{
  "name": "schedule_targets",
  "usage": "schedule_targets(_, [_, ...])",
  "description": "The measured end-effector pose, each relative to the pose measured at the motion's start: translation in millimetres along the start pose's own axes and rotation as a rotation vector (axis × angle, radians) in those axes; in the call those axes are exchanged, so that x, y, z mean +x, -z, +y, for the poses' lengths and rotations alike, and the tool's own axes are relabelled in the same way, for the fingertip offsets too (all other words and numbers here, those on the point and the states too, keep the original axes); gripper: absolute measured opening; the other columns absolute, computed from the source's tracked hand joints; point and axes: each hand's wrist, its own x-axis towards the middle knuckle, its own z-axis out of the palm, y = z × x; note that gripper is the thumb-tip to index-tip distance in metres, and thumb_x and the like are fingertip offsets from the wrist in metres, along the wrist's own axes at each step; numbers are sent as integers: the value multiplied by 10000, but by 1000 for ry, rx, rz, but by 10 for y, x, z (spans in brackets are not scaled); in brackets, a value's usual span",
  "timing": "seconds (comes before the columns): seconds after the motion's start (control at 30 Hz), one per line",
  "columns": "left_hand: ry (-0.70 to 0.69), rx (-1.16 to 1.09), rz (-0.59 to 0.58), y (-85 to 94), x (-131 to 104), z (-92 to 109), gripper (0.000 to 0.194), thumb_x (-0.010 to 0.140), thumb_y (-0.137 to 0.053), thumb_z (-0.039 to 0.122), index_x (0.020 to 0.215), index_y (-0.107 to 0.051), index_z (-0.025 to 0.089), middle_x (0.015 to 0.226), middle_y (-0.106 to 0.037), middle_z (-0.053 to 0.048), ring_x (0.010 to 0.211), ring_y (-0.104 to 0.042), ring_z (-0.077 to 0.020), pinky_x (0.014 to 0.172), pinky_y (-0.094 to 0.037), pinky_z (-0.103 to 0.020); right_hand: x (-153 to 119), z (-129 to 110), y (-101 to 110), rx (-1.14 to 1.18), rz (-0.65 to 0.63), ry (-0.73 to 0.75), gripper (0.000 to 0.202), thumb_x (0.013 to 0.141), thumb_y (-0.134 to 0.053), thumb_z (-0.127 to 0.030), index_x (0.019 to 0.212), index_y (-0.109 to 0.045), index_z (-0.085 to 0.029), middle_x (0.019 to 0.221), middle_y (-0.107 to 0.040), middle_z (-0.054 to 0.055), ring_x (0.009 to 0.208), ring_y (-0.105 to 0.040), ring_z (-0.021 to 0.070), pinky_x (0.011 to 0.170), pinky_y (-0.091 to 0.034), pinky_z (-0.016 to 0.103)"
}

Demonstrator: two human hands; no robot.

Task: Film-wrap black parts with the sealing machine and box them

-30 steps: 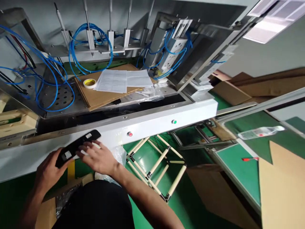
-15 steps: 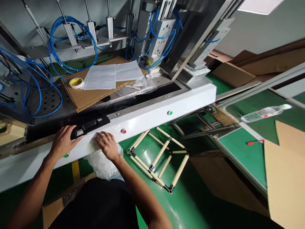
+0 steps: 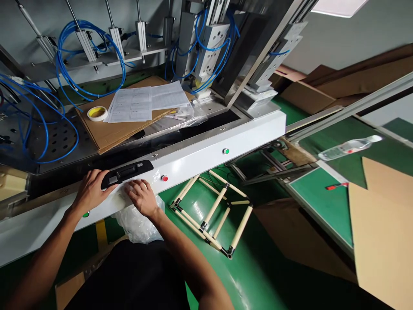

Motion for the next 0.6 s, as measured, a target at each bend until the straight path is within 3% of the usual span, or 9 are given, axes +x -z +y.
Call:
schedule_targets(0.3, [34,-51,-22,-100,-10,-25,581,947,-685,476,1410,-593,137,1142,-663,-166,1030,-633,-361,899,-524,-495,74,-59,104,4,37,-5,244,1076,-507,-218,1227,-698,-231,1230,-742,89,1218,-599,225,1108,-434,449])
schedule_targets(0.37, [53,-118,42,-49,-52,-55,618,950,-684,498,1451,-563,157,1225,-656,-171,1106,-633,-363,961,-517,-506,131,-65,154,2,45,-10,256,1077,-494,-197,1235,-692,-233,1160,-745,78,1133,-605,212,1093,-428,436])
schedule_targets(0.5, [140,-254,295,124,-316,-130,511,979,-652,513,1379,-585,201,1264,-654,-147,1185,-632,-328,1027,-505,-486,287,-33,235,-19,49,6,248,1072,-500,-177,1226,-689,-221,1050,-733,60,978,-575,204,1042,-416,410])
schedule_targets(0.6, [102,-232,291,186,-579,-106,443,937,-723,510,1254,-635,214,1207,-680,-131,1125,-656,-311,982,-519,-464,405,8,267,-25,47,23,234,1069,-516,-184,1222,-692,-207,1013,-722,60,943,-563,210,983,-413,393])
